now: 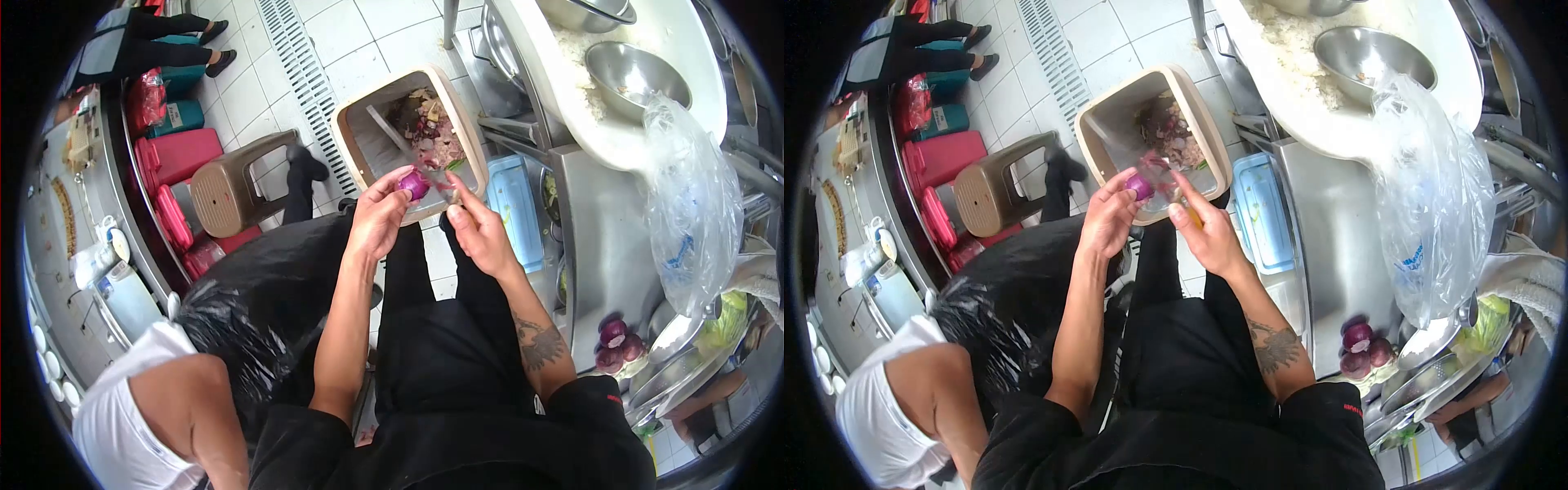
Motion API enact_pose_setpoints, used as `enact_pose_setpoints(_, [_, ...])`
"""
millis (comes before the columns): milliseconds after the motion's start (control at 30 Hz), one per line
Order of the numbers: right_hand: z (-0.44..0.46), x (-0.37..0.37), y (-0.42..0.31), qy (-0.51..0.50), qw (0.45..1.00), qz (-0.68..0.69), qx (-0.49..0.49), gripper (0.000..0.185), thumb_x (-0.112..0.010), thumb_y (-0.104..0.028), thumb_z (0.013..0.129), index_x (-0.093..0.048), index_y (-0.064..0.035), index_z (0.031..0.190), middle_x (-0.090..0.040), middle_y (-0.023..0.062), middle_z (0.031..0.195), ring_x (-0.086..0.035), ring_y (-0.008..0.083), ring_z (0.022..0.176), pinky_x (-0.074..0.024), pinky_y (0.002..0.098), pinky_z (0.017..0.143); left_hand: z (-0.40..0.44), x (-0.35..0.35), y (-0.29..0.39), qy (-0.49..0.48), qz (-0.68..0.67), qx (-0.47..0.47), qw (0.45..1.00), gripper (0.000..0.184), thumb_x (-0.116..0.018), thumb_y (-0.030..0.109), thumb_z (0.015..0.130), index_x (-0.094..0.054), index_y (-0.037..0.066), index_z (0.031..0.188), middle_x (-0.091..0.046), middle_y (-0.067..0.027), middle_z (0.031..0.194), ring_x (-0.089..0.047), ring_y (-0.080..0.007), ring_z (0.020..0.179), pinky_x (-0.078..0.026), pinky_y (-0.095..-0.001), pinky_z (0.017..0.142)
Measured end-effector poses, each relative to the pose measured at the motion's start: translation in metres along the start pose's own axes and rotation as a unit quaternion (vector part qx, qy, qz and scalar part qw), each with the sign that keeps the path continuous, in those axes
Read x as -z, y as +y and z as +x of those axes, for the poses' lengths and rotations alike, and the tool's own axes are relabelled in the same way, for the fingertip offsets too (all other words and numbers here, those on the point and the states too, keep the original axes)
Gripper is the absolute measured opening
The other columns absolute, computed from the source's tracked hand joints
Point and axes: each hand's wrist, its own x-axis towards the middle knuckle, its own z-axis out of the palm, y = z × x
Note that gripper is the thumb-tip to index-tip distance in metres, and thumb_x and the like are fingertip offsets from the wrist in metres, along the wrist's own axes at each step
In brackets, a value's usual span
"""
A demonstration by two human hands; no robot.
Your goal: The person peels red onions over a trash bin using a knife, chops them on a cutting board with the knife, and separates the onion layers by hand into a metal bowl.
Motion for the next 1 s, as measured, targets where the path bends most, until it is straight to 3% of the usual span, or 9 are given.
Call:
enact_pose_setpoints(200, [0.004,0.003,-0.021,-0.086,0.990,-0.086,-0.076,0.052,-0.053,-0.035,0.101,-0.045,-0.0093,0.146,-0.066,0.0222,0.120,-0.066,0.0260,0.113,-0.0492,0.0332,0.091,-0.002,-0.004,0.001,-0.005,0.036,-0.018,0.999,0.043,-0.055,-0.007,0.086,-0.056,-0.006,0.129,-0.065,-0.0075,0.114,-0.061,-0.0130,0.101,-0.048,-0.0282,0.092])
enact_pose_setpoints(267, [0.006,-0.001,-0.002,-0.015,0.985,-0.097,0.139,0.048,-0.054,-0.033,0.101,-0.050,-0.0100,0.143,-0.070,0.0217,0.110,-0.071,0.0254,0.101,-0.0513,0.0342,0.084,0.000,-0.004,0.000,0.009,0.016,-0.021,1.000,0.041,-0.054,-0.008,0.085,-0.058,-0.006,0.126,-0.065,-0.0064,0.111,-0.061,-0.0128,0.099,-0.048,-0.0276,0.091])
enact_pose_setpoints(300, [0.005,-0.001,-0.006,-0.016,0.985,-0.098,0.139,0.048,-0.054,-0.033,0.101,-0.050,-0.0100,0.143,-0.070,0.0217,0.110,-0.071,0.0254,0.101,-0.0513,0.0342,0.084,0.000,-0.003,0.000,0.009,0.015,-0.020,1.000,0.041,-0.054,-0.008,0.085,-0.058,-0.006,0.126,-0.065,-0.0064,0.111,-0.061,-0.0128,0.099,-0.048,-0.0276,0.091])
enact_pose_setpoints(367, [0.003,0.001,-0.016,-0.067,0.996,-0.056,0.032,0.046,-0.055,-0.026,0.102,-0.052,0.0009,0.139,-0.061,0.0163,0.134,-0.055,0.0181,0.126,-0.0419,0.0316,0.105,0.000,0.001,-0.001,0.004,0.028,-0.028,0.999,0.037,-0.057,-0.006,0.087,-0.060,-0.004,0.123,-0.066,-0.0050,0.110,-0.061,-0.0123,0.098,-0.048,-0.0267,0.090])
enact_pose_setpoints(500, [0.007,-0.002,-0.014,-0.081,0.995,-0.064,0.007,0.045,-0.055,-0.024,0.102,-0.052,0.0014,0.139,-0.060,0.0150,0.136,-0.055,0.0188,0.126,-0.0399,0.0317,0.107,-0.001,-0.001,0.000,0.013,0.016,-0.036,0.999,0.036,-0.063,-0.006,0.086,-0.061,-0.002,0.121,-0.066,-0.0042,0.110,-0.061,-0.0122,0.098,-0.048,-0.0266,0.091])
enact_pose_setpoints(600, [0.014,-0.010,0.002,-0.022,0.988,-0.076,0.136,0.046,-0.055,-0.031,0.101,-0.054,-0.0048,0.139,-0.073,0.0131,0.100,-0.069,0.0139,0.083,-0.0521,0.0298,0.074,0.001,0.007,-0.002,0.044,0.031,-0.050,0.997,0.040,-0.069,-0.007,0.083,-0.061,-0.001,0.122,-0.066,-0.0039,0.109,-0.061,-0.0123,0.099,-0.048,-0.0277,0.092])
enact_pose_setpoints(700, [0.015,-0.009,-0.010,-0.046,0.989,0.116,-0.077,0.047,-0.054,-0.036,0.103,-0.054,-0.0067,0.140,-0.046,-0.0046,0.060,-0.041,0.0037,0.047,-0.0356,0.0201,0.045,0.001,0.010,0.003,0.041,0.038,-0.040,0.998,0.045,-0.070,-0.010,0.080,-0.061,-0.001,0.123,-0.065,-0.0053,0.111,-0.060,-0.0129,0.100,-0.048,-0.0284,0.093])
enact_pose_setpoints(833, [0.032,-0.010,0.007,-0.012,0.986,0.095,-0.134,0.038,-0.049,-0.041,0.104,-0.061,-0.0076,0.117,-0.042,-0.0023,0.056,-0.040,0.0057,0.044,-0.0341,0.0225,0.040,0.006,0.019,0.003,0.026,0.038,-0.045,0.998,0.046,-0.069,-0.010,0.080,-0.061,0.000,0.125,-0.063,-0.0074,0.113,-0.060,-0.0136,0.102,-0.048,-0.0276,0.092])
enact_pose_setpoints(1000, [0.045,-0.008,0.021,0.006,0.978,0.136,-0.161,0.041,-0.052,-0.042,0.102,-0.060,-0.0058,0.121,-0.039,-0.0037,0.054,-0.039,0.0061,0.043,-0.0341,0.0225,0.039,0.018,0.027,0.005,0.025,0.048,-0.064,0.997,0.047,-0.069,-0.009,0.079,-0.062,0.001,0.124,-0.063,-0.0073,0.112,-0.060,-0.0140,0.100,-0.048,-0.0274,0.091])
